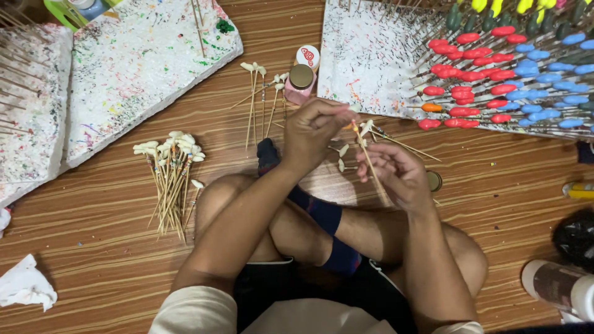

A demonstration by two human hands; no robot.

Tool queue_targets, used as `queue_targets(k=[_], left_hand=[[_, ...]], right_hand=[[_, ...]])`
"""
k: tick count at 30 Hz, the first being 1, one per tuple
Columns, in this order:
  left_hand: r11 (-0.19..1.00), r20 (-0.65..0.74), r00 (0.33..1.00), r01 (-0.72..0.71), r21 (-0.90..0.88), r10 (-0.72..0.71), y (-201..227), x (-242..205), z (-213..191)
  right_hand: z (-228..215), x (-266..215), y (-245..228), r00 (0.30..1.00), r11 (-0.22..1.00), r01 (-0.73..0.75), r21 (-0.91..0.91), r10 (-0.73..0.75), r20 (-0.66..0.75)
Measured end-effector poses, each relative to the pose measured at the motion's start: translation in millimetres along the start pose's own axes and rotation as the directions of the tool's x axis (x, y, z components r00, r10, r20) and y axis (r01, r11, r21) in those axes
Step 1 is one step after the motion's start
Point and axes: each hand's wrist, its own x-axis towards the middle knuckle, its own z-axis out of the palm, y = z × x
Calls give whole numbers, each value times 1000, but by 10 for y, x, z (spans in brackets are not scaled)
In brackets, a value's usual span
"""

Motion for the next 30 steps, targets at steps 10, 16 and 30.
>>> queue_targets(k=[10,16,30], left_hand=[[986,-88,989,131,101,-123,174,-205,-147],[977,-120,973,204,61,-195,-83,-109,-179],[710,-201,710,699,83,-675,-1236,-541,-40]], right_hand=[[311,213,-172,868,840,285,-462,-431,-246],[330,328,-158,840,795,312,-520,-487,-240],[105,598,336,846,436,140,-889,-519,-122]])
